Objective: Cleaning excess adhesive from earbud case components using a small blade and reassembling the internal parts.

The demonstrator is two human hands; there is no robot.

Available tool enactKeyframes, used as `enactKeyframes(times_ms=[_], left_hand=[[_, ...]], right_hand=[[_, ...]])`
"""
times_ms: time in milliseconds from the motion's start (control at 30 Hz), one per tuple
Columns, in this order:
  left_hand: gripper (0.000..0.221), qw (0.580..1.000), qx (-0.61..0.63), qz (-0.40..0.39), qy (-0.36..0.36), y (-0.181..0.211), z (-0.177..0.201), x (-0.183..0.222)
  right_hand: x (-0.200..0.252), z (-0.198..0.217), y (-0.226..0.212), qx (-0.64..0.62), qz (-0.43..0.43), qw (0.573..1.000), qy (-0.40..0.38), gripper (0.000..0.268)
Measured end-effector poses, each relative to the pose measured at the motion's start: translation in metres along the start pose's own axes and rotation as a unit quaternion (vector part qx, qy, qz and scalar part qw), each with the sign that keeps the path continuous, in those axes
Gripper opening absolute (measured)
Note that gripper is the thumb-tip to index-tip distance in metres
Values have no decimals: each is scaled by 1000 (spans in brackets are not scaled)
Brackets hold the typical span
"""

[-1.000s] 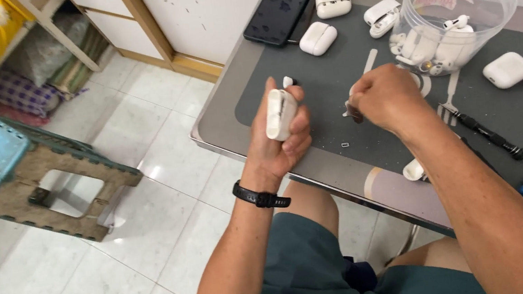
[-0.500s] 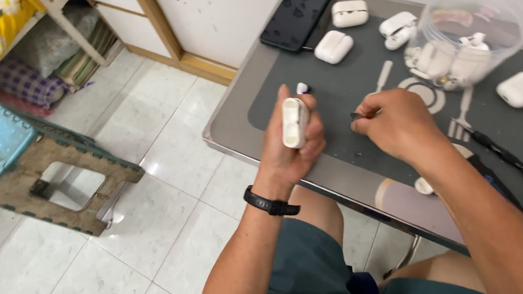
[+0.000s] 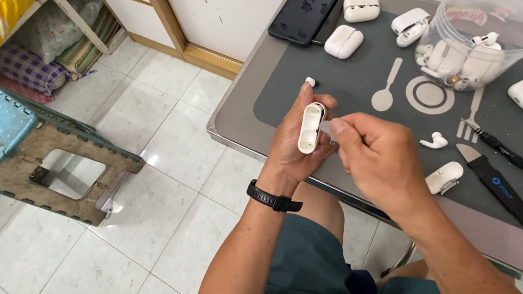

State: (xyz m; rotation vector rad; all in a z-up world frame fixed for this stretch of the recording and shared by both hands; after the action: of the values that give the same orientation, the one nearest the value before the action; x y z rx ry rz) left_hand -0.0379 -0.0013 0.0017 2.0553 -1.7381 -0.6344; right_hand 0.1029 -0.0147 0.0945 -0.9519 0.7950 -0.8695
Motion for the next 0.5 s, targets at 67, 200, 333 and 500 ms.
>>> enactKeyframes(times_ms=[67, 200, 333, 500], left_hand=[[52, 1000, -4, 1, 5, 2, -3, 2], [49, 1000, -12, 3, 14, -1, -7, -3], [49, 998, -44, 20, 43, -3, -6, -4], [48, 995, -69, 38, 64, 1, -5, -5]], right_hand=[[0, 0, 6, 25, 12, 1000, 4, 24], [5, 3, 1, 117, 69, 990, 33, 20], [2, 3, -3, 66, -23, 998, -6, 28], [-5, -14, 49, -189, -186, 964, 13, 24]])
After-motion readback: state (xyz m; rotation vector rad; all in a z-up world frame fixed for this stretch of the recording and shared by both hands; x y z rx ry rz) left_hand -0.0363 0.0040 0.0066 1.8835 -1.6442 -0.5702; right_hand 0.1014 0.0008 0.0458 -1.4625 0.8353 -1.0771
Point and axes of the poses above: each hand's wrist, its own x-axis away from the middle knuckle, its own z-axis out of the back of the hand, y = z × x, the point moved 1 cm from there along -x, towards the middle knuckle, and after that the axes turned 3 degrees about -z, right-handed, at the moved point
